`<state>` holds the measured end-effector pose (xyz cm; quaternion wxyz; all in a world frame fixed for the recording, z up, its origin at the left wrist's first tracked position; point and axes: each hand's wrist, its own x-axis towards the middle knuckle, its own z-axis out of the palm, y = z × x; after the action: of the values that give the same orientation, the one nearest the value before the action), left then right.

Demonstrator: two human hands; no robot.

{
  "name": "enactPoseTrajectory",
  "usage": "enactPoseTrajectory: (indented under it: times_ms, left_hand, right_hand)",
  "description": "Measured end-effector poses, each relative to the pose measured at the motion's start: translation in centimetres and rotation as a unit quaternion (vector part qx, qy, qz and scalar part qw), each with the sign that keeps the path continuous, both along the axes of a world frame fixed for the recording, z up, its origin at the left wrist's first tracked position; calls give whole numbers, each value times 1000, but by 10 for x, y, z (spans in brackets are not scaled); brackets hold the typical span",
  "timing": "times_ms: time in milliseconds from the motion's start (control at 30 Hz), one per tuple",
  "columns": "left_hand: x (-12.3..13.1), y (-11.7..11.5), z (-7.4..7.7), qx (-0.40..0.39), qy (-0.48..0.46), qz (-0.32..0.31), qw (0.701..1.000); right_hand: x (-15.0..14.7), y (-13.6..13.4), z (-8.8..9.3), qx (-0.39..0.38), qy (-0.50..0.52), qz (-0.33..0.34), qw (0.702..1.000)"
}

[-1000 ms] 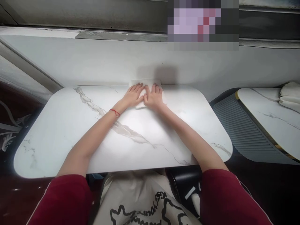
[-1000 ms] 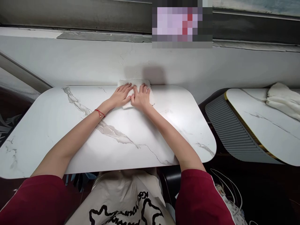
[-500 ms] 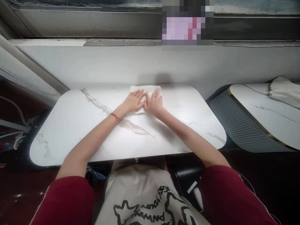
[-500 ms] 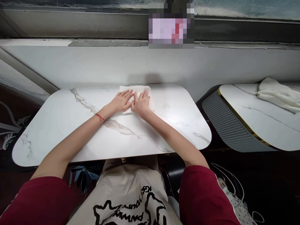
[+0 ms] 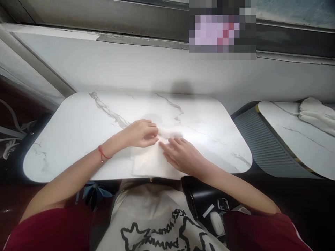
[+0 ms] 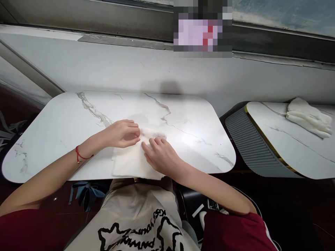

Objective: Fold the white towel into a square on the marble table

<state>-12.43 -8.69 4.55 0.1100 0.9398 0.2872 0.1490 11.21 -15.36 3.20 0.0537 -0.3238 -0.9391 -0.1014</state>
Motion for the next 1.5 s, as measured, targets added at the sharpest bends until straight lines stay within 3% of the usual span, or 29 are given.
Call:
enactPoseTrajectory:
  times_ms: [133, 300, 467, 633, 800, 1067, 1333, 1500]
  left_hand:
    - [-10, 6, 2, -32, -33, 4, 999]
    - [-26, 9, 4, 9, -21, 79, 997]
    - [-39, 17, 3, 60, -8, 188, 980]
    - [-41, 23, -7, 79, -17, 294, 952]
    - [-44, 31, -21, 89, -2, 282, 955]
    - [-66, 48, -33, 84, 24, 320, 943]
    - [-89, 62, -40, 45, 57, 335, 939]
    - [-94, 61, -34, 29, 56, 337, 939]
  right_hand:
    - [-8, -3, 2, -16, 16, 67, 997]
    - [-22, 8, 2, -55, 22, 107, 992]
    - [-35, 51, -6, -60, 26, 109, 992]
    - [-51, 108, -14, -76, 41, 58, 995]
    - [-73, 149, -11, -103, 42, -3, 994]
    - [-107, 175, 1, -131, 54, -66, 988]
    - [-125, 196, -16, -110, 86, -48, 989]
    - [-122, 195, -23, -94, 85, -33, 991]
